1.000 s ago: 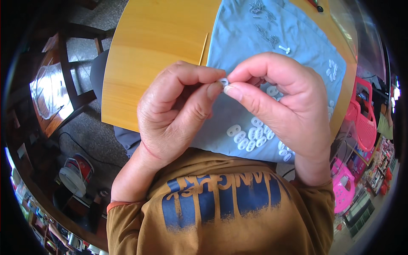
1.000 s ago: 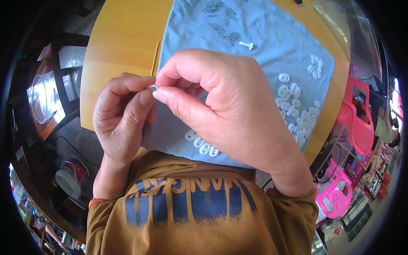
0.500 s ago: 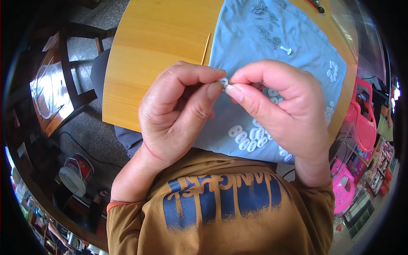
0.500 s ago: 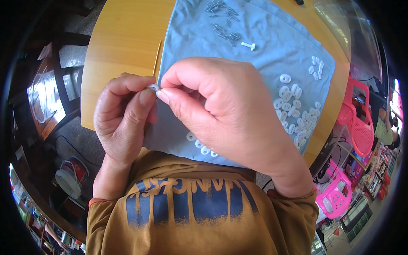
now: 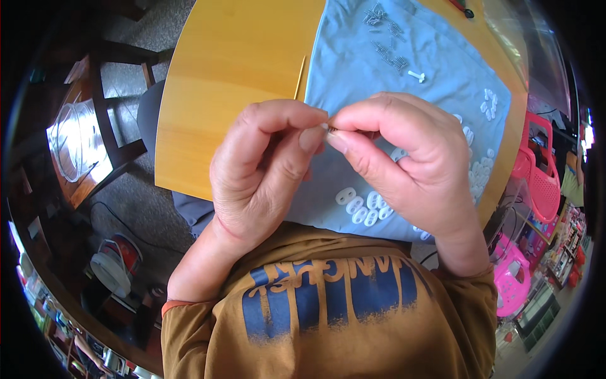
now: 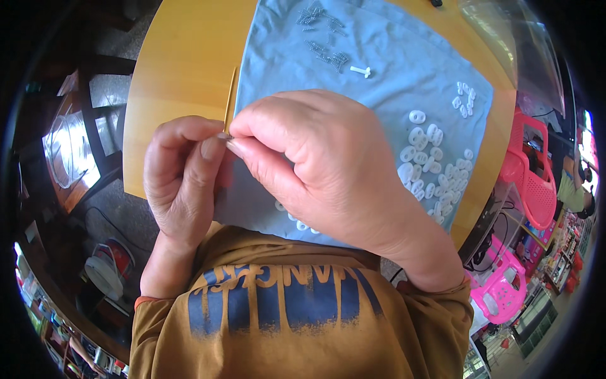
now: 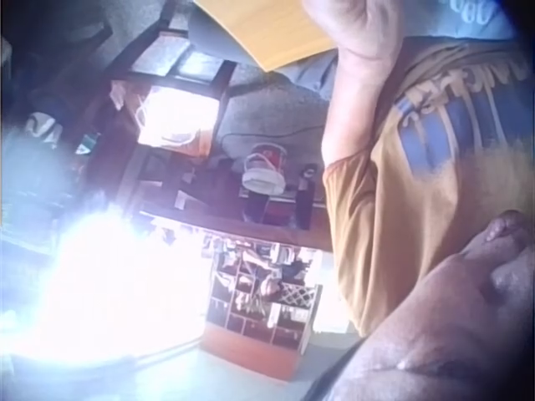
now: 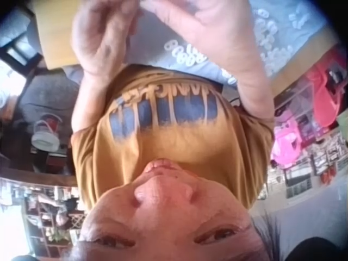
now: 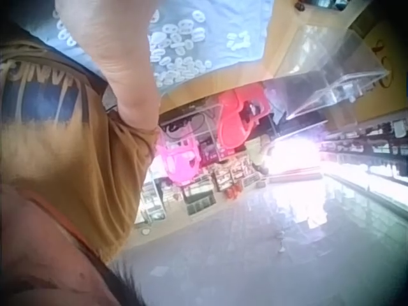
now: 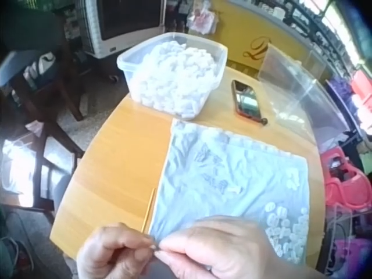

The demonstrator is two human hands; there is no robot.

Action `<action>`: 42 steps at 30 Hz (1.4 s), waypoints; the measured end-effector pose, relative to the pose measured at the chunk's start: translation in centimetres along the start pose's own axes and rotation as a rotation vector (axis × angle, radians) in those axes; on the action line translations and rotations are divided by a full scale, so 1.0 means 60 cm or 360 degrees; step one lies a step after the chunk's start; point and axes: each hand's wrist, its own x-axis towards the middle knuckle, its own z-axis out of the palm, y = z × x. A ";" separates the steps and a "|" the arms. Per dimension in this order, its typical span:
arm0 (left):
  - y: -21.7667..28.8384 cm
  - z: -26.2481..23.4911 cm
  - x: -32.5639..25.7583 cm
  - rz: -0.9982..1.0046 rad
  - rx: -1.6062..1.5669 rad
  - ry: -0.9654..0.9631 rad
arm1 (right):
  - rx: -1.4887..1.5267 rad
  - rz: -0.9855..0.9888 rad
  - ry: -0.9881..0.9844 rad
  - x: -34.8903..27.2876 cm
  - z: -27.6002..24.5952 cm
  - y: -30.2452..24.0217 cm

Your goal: Assembling small white plastic components by manually inserting metal pins.

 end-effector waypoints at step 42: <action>-0.010 0.005 0.004 -0.0174 -0.0314 0.0119 | -0.0638 0.0009 -0.0285 -0.085 -0.074 0.040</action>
